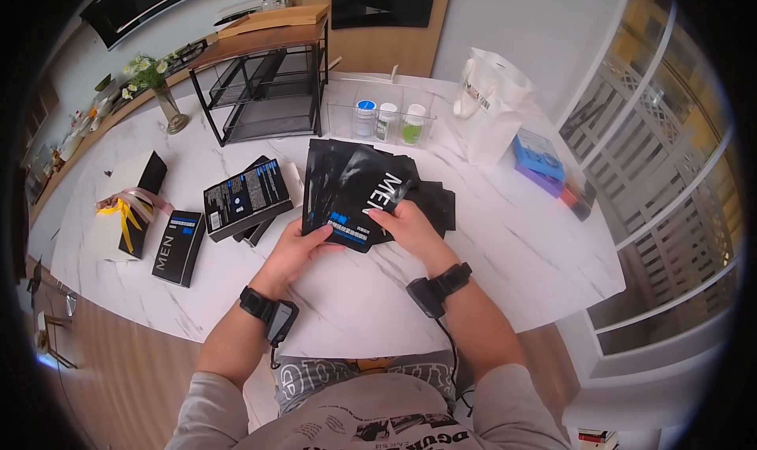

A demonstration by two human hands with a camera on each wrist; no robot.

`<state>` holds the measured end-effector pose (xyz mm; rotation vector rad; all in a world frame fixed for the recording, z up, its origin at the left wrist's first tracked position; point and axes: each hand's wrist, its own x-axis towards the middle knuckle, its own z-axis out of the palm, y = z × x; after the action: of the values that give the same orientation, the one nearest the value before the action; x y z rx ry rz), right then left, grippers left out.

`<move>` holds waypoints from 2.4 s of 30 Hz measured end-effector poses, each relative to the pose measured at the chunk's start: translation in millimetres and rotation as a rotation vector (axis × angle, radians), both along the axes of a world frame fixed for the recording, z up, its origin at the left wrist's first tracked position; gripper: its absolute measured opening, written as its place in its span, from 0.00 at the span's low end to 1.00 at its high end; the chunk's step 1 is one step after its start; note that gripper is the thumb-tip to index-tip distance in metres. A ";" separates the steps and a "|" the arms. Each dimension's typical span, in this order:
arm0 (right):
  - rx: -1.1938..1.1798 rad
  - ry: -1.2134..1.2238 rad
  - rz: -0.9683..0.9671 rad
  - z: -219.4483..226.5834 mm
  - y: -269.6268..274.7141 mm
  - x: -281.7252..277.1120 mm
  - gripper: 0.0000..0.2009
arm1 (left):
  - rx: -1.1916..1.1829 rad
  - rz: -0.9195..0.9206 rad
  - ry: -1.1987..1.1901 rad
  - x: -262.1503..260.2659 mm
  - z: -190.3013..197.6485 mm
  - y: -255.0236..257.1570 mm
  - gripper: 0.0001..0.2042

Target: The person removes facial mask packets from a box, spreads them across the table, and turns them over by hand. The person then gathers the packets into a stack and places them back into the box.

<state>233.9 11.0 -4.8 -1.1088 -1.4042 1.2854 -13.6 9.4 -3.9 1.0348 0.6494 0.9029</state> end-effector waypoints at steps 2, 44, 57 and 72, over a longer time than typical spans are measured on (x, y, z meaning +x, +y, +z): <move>-0.009 0.006 0.006 -2.6 -1.2 -0.4 0.09 | 0.014 -0.011 0.012 -0.4 -5.5 1.5 0.12; 0.051 0.291 -0.080 -13.7 -19.0 -8.6 0.11 | 0.010 0.010 0.147 6.8 -0.6 -4.8 0.11; 0.019 0.125 -0.080 -13.7 -18.2 -8.1 0.12 | 0.083 -0.048 0.220 6.2 -0.8 -7.1 0.12; 0.056 0.142 -0.012 -12.5 -21.8 -12.9 0.10 | 0.079 -0.058 0.224 5.8 -5.4 -5.4 0.13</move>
<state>221.0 -10.7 -17.2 -0.9684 -1.3180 1.2832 -7.8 4.0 -9.2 1.2309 0.7710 0.7726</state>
